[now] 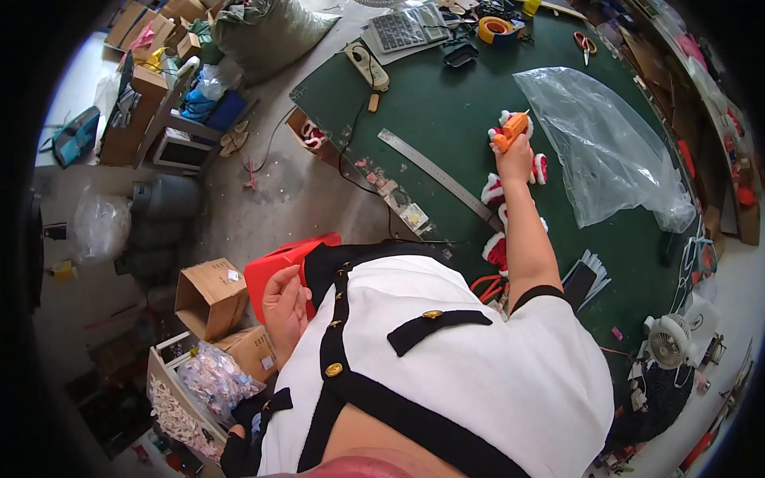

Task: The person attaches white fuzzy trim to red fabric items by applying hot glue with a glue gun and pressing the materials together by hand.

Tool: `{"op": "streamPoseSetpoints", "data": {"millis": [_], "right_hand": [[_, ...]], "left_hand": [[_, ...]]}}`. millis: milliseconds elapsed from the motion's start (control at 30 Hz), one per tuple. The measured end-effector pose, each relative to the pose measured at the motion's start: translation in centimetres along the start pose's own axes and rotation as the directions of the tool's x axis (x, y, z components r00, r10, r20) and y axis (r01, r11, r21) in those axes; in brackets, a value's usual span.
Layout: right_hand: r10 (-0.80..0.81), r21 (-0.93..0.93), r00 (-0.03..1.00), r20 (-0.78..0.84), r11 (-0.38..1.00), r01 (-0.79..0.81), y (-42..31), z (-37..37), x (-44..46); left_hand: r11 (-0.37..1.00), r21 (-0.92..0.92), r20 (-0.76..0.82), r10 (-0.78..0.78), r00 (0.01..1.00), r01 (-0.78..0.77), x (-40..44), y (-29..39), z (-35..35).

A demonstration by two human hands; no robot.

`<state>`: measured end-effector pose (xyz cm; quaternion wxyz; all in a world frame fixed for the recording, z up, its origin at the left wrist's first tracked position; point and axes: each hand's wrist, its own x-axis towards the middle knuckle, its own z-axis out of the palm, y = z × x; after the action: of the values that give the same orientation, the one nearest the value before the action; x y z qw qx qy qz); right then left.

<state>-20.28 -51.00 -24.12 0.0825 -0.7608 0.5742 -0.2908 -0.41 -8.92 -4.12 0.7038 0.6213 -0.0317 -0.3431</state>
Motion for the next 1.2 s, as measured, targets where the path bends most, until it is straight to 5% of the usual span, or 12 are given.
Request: {"op": "streamPoseSetpoints", "data": {"millis": [200,267,333,433,500,533,600,767,900,1000,1133,1200], "right_hand": [[0.058,0.188,0.989,0.134,0.979,-0.083,-3.2,-0.1,-0.3],[-0.013,0.688,0.950,0.312,0.693,-0.217,-8.1,-2.6,-2.0],[-0.106,0.714,0.883,0.456,0.636,-0.292,-14.6,-5.8,-3.9],[-0.371,0.785,0.833,0.411,0.609,-0.116,-22.2,-9.7,-7.1],[-0.578,0.931,0.735,0.355,0.294,-0.218,-25.3,-10.8,-9.2],[-0.615,0.932,0.703,0.357,0.281,-0.227,-26.3,-11.4,-10.0],[-0.819,0.968,0.556,0.139,0.231,0.098,-28.0,-12.6,-10.9],[-0.894,0.965,0.408,0.184,0.242,0.096,-30.6,-14.6,-12.7],[-0.856,0.943,0.396,0.334,0.298,-0.150,-31.2,-14.2,-13.2],[-0.604,0.571,0.469,0.645,-0.028,-0.821,-32.6,-14.9,-13.6],[-0.701,0.383,0.427,0.571,-0.232,-0.894,-32.0,-14.2,-11.2],[-0.700,0.451,0.432,0.568,-0.173,-0.875,-32.6,-14.9,-11.6]], "left_hand": [[0.990,0.084,0.036,0.111,0.993,-0.114,-0.2,0.5,0.1],[0.989,0.104,0.015,0.106,0.994,-0.107,-0.3,0.2,0.2],[0.986,0.127,0.045,0.103,0.994,-0.108,-0.3,0.6,0.6],[0.992,0.121,0.128,0.001,0.992,-0.016,-0.1,2.3,1.8],[1.000,0.011,0.209,-0.017,0.978,0.015,0.5,3.1,1.9],[1.000,-0.006,0.163,0.003,0.987,-0.002,0.8,2.8,1.5],[0.954,-0.290,0.206,-0.019,0.978,0.079,1.3,2.1,0.8],[0.980,-0.145,0.099,0.149,0.984,-0.134,-0.4,2.7,0.1],[0.970,-0.097,-0.046,0.221,0.974,-0.225,-1.1,2.1,-0.7],[0.632,-0.759,0.016,0.261,0.965,-0.158,-1.4,2.6,-2.1],[0.348,-0.937,0.237,0.573,0.785,0.030,-1.1,1.7,-2.3],[0.457,-0.887,0.212,0.535,0.818,-0.069,-1.1,1.2,-2.9]]}}
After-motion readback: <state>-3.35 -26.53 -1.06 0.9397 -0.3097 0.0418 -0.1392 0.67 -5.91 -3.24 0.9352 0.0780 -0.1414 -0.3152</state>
